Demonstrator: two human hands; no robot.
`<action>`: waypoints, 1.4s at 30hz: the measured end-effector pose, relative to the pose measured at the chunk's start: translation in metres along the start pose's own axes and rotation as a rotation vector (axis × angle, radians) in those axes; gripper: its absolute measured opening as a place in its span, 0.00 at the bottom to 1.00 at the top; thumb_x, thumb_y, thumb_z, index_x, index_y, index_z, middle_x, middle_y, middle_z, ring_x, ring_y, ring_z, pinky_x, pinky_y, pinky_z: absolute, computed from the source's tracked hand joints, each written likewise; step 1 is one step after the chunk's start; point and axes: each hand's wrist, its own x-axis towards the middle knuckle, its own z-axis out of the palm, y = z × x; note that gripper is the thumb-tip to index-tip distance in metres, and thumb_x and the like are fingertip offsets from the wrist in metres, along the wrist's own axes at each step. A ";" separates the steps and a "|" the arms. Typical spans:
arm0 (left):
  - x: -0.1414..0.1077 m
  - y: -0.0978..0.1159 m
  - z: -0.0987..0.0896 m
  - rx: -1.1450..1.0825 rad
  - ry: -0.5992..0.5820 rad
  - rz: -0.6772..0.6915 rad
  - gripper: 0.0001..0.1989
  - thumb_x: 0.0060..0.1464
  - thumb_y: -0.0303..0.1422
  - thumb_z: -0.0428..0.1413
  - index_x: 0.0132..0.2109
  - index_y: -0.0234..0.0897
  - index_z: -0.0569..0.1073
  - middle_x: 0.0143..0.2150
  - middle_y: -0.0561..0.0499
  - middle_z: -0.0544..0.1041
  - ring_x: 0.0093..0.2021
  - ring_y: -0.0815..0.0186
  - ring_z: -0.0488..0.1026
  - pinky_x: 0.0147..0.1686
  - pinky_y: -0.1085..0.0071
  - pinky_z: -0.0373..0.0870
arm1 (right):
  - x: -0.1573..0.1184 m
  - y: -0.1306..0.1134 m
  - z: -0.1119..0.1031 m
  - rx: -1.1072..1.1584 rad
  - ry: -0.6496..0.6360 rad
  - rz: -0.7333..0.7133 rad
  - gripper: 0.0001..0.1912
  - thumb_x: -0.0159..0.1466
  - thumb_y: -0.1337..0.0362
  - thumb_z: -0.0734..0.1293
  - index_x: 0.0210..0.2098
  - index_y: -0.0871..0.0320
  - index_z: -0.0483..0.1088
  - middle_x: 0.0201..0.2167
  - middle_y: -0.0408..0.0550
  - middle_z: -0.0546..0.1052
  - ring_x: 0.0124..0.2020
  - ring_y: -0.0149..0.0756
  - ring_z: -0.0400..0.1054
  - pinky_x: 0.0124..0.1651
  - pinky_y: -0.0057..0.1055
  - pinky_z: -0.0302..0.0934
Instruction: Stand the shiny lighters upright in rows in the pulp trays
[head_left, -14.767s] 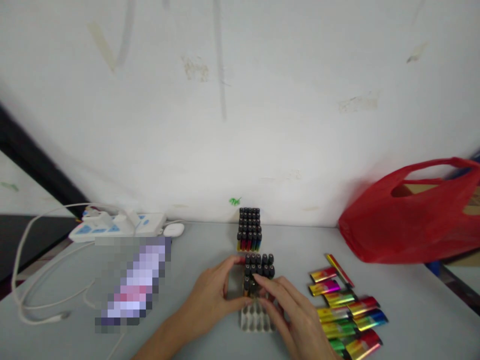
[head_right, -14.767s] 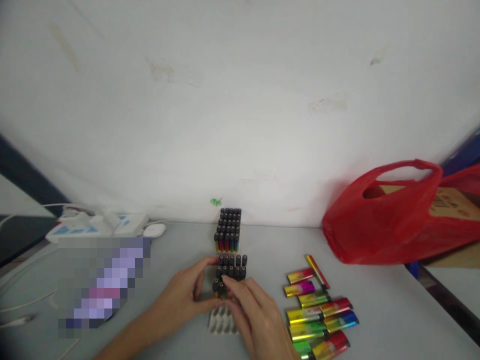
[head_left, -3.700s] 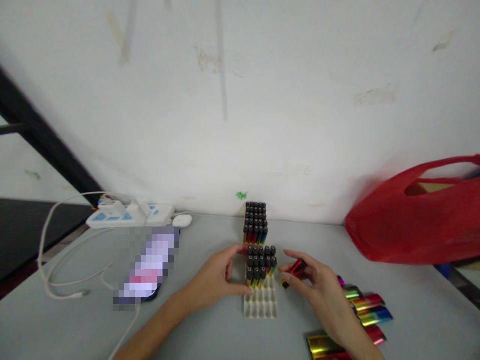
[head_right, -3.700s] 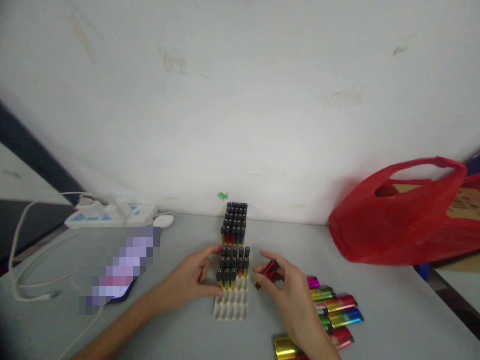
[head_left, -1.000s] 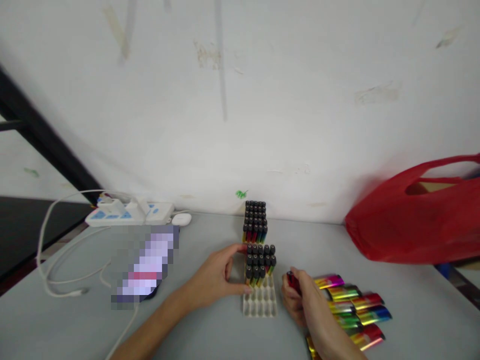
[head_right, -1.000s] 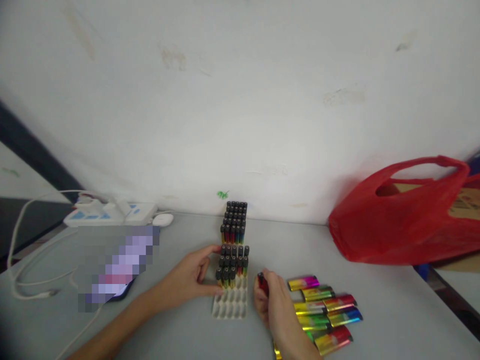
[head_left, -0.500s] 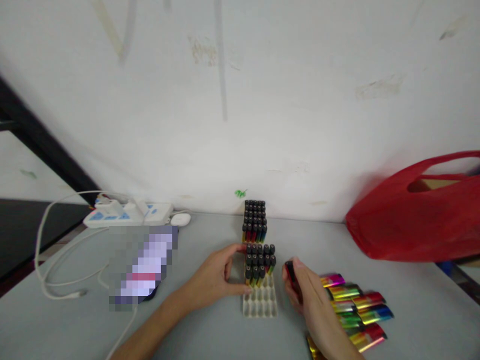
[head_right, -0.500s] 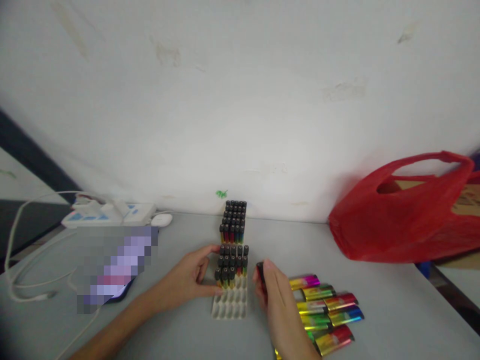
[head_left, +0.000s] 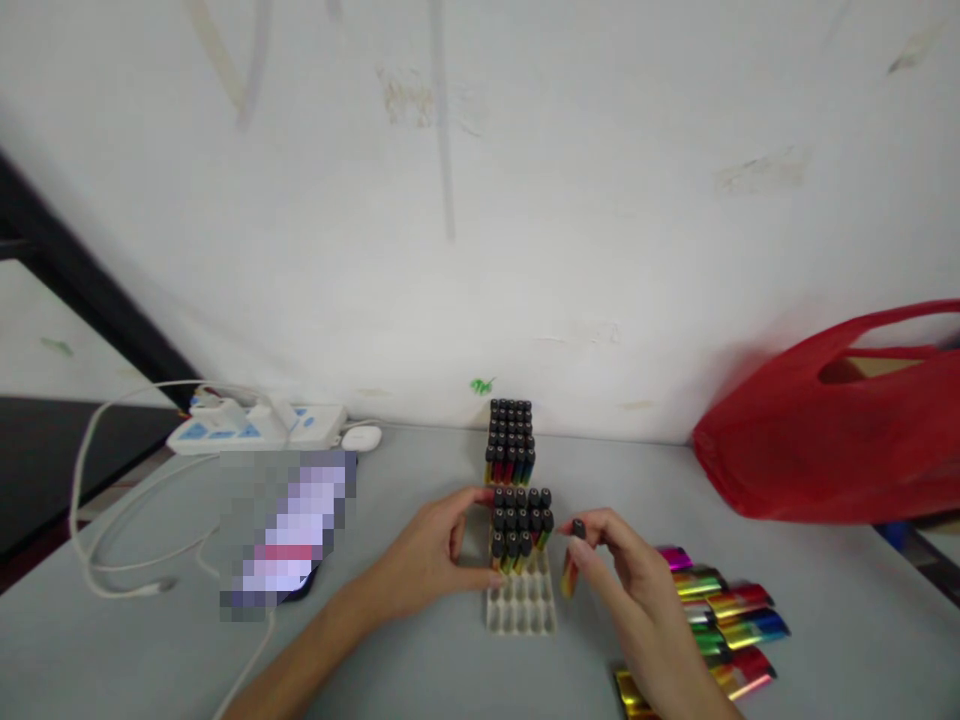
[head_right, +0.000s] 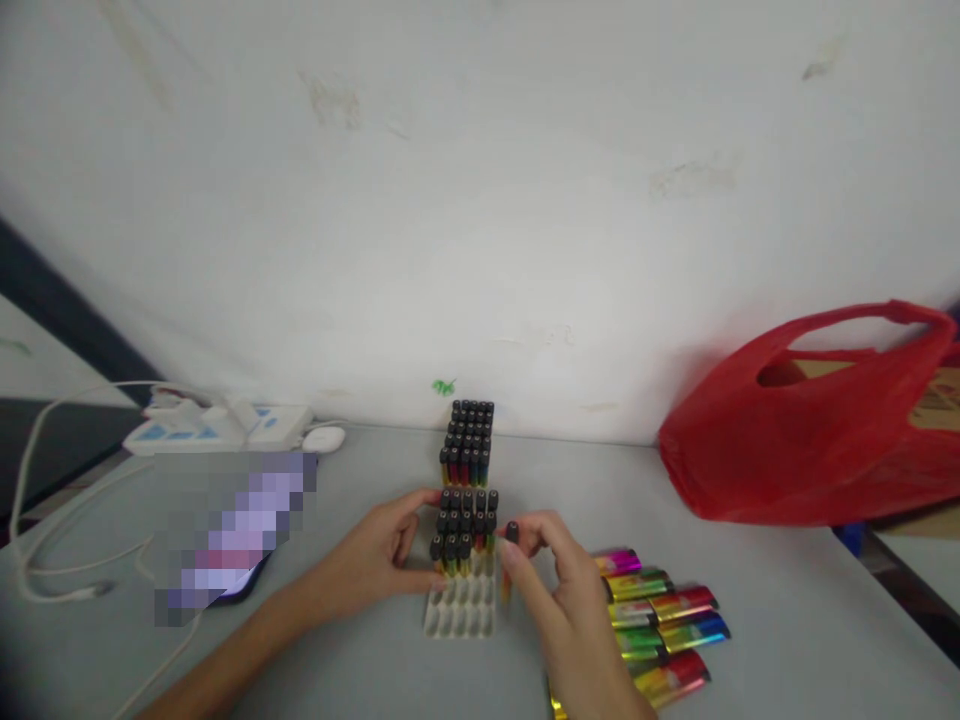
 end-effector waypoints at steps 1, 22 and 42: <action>0.000 0.000 0.000 0.000 0.002 0.000 0.40 0.50 0.42 0.80 0.66 0.38 0.76 0.26 0.65 0.65 0.25 0.67 0.61 0.26 0.73 0.55 | -0.001 -0.001 -0.001 -0.042 -0.015 -0.040 0.15 0.78 0.49 0.71 0.42 0.52 0.80 0.37 0.46 0.79 0.42 0.44 0.75 0.47 0.35 0.68; -0.003 0.005 0.001 0.000 0.014 -0.006 0.39 0.51 0.42 0.80 0.66 0.38 0.76 0.26 0.65 0.64 0.25 0.67 0.61 0.27 0.72 0.54 | 0.000 -0.001 0.001 -0.279 -0.104 -0.284 0.08 0.75 0.61 0.74 0.53 0.51 0.84 0.35 0.45 0.83 0.36 0.42 0.80 0.41 0.34 0.73; -0.001 0.000 0.002 -0.012 0.020 -0.022 0.40 0.47 0.39 0.81 0.65 0.37 0.77 0.25 0.66 0.64 0.25 0.68 0.61 0.26 0.73 0.53 | 0.005 0.031 -0.012 -0.871 0.324 -0.146 0.16 0.78 0.55 0.63 0.55 0.56 0.77 0.49 0.62 0.81 0.50 0.62 0.74 0.55 0.58 0.67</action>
